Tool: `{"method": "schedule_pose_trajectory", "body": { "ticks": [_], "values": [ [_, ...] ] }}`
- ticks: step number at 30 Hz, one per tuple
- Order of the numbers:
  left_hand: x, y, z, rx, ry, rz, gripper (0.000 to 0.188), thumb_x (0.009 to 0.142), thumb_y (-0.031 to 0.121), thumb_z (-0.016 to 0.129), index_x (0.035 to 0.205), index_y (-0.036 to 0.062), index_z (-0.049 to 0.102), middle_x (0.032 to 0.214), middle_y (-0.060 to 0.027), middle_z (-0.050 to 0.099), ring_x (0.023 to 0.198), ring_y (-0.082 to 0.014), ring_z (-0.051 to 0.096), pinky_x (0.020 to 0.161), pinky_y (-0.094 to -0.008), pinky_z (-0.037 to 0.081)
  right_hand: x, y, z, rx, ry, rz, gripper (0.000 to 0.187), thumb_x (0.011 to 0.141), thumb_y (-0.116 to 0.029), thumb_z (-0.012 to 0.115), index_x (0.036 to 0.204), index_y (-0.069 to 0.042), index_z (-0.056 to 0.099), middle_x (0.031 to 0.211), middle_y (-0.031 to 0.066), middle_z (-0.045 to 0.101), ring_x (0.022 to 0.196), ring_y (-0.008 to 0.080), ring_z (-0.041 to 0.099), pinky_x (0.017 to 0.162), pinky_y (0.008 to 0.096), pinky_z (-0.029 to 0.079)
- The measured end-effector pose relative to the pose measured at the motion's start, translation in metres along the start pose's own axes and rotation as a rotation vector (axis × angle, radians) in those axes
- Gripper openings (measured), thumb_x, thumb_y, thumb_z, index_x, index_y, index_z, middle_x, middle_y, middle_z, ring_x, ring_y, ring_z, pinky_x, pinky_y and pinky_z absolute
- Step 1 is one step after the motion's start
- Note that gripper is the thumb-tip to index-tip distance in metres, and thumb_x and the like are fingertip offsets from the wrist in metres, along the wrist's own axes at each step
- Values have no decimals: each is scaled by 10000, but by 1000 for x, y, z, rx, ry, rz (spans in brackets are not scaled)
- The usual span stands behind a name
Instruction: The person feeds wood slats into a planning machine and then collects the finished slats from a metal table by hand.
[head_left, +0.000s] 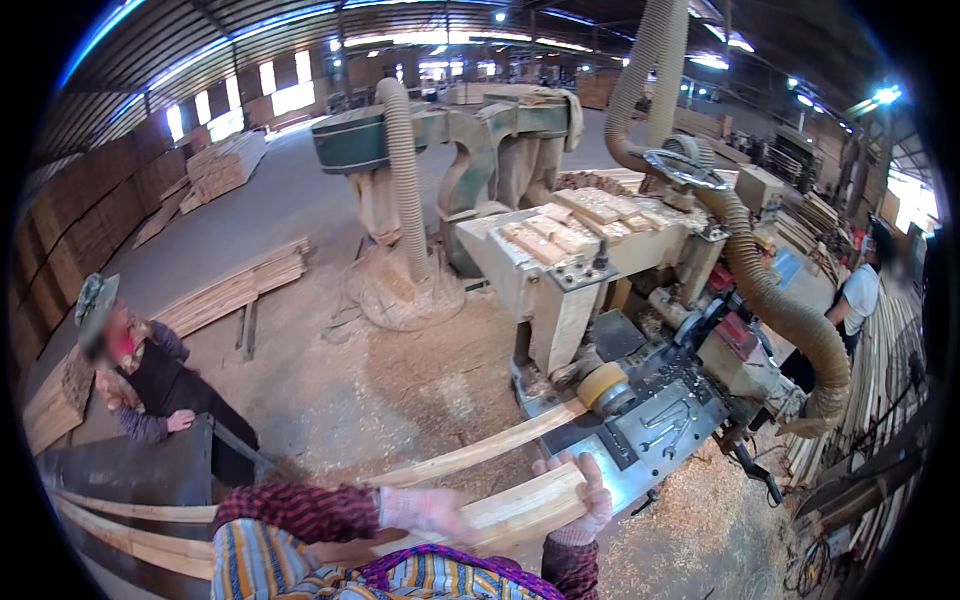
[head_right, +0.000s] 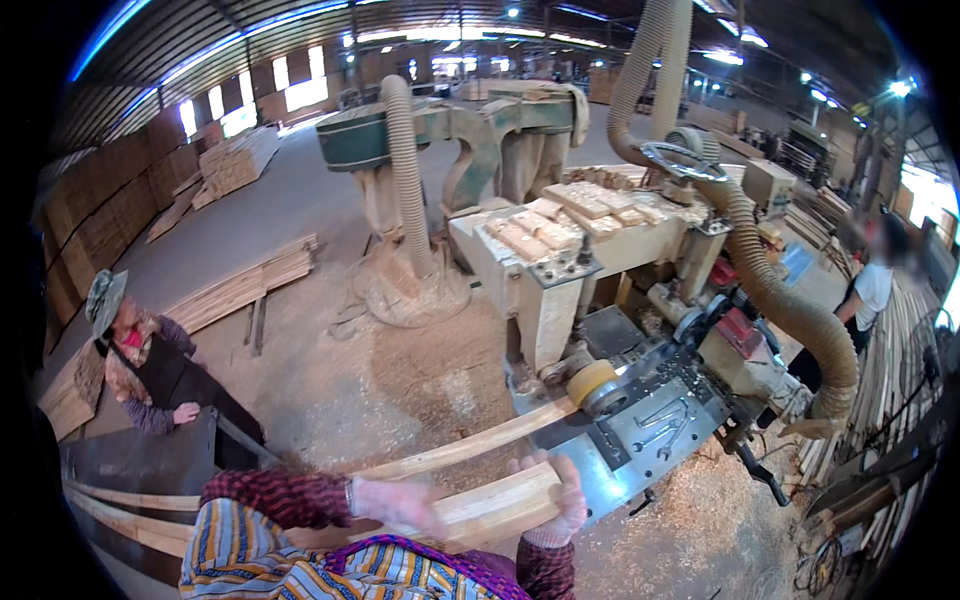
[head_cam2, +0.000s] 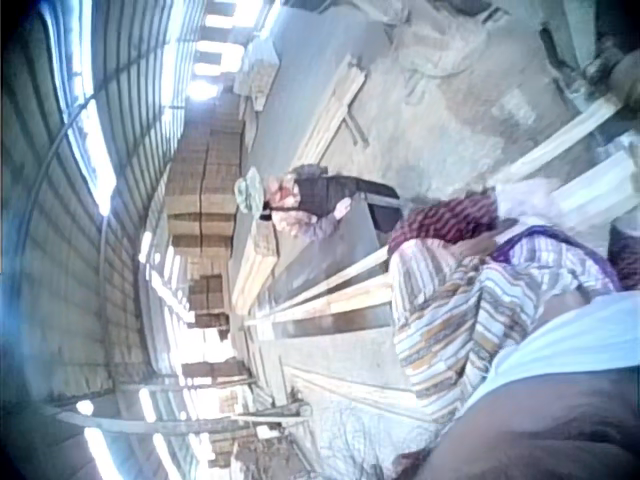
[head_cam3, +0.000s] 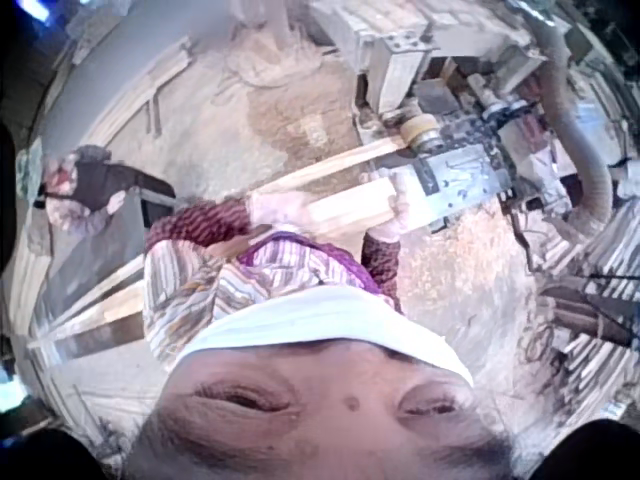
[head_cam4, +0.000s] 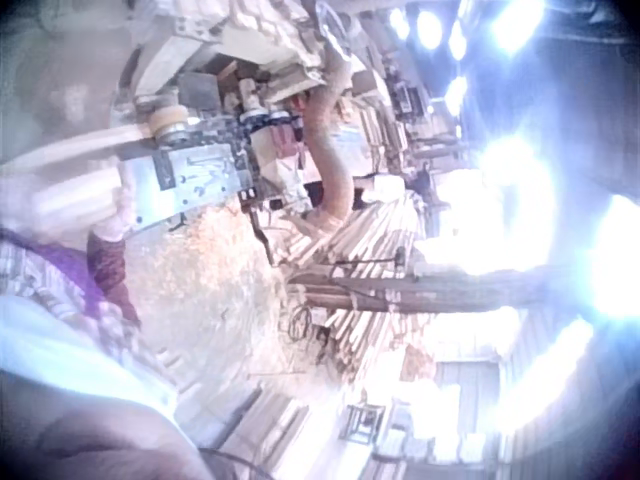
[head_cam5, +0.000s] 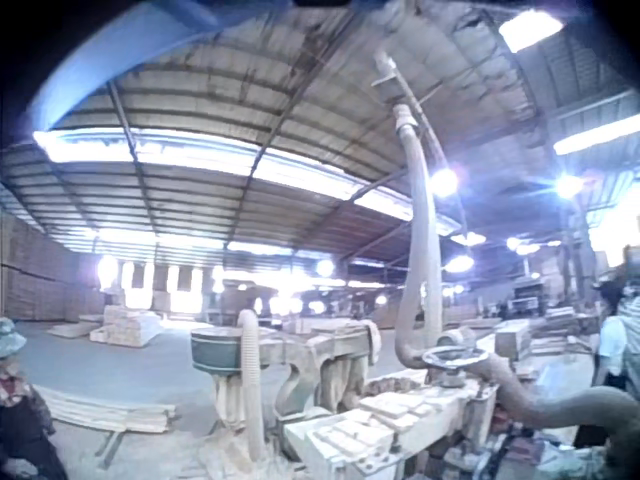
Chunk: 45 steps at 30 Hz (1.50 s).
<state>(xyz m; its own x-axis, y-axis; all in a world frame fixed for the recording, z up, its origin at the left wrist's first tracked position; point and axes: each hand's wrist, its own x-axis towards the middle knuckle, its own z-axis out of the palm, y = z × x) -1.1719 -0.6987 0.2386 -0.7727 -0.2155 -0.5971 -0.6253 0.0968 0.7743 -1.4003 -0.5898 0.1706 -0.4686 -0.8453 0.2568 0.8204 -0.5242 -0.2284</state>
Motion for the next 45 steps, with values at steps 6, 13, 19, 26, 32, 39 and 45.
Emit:
{"method": "schedule_pose_trajectory", "body": {
  "ticks": [6,13,19,26,32,39,45],
  "values": [
    [-16,-78,-7,16,15,-99,683,900,489,860,1340,-11,708,1025,-71,780,933,-168,689,837,-347,572,1,3,5,-8,48,-11,476,801,-301,660,1210,-59,691,1187,177,639,1097,335,613,1120,574,438],
    [-24,-29,-9,89,-48,-270,534,947,355,859,1317,-12,737,1081,-32,785,959,-119,690,863,-308,573,-7,-3,5,-34,122,-24,469,825,-362,724,1189,-67,708,1210,179,635,1142,341,625,1168,574,444],
    [-2,-117,-9,1,88,-117,644,839,527,901,1151,-23,784,964,-86,786,914,-145,712,804,-332,577,-7,-2,12,26,147,9,406,779,-328,745,1073,-56,680,1140,154,603,1049,323,603,1138,577,466],
    [-20,-47,8,-396,-107,-157,636,862,368,929,1303,-44,732,1154,-85,793,1057,-142,705,916,-351,583,-14,-12,9,-3,154,0,441,785,-325,772,1115,-47,681,1176,184,644,1171,355,642,1170,584,472],
    [-27,-41,13,-126,-43,-79,648,857,391,924,1348,16,729,1212,-108,782,1149,-177,696,975,-373,563,-19,-14,13,29,70,18,383,805,-340,780,1078,-93,674,1192,162,621,1153,319,622,1162,559,456],
    [13,-107,17,22,-56,-127,721,910,260,891,1515,16,583,1311,-89,740,1185,-154,669,1036,-331,546,-25,-15,5,3,34,-2,469,857,-342,734,1230,-62,690,1240,192,646,1176,345,631,1164,588,438],
    [12,-87,20,31,-104,-200,710,888,318,904,1463,6,627,1286,-94,751,1161,-155,673,1004,-338,558,-32,-19,2,40,82,-10,552,822,-263,703,1309,-14,630,1334,220,632,1258,388,623,1184,623,453]
  ]
}}
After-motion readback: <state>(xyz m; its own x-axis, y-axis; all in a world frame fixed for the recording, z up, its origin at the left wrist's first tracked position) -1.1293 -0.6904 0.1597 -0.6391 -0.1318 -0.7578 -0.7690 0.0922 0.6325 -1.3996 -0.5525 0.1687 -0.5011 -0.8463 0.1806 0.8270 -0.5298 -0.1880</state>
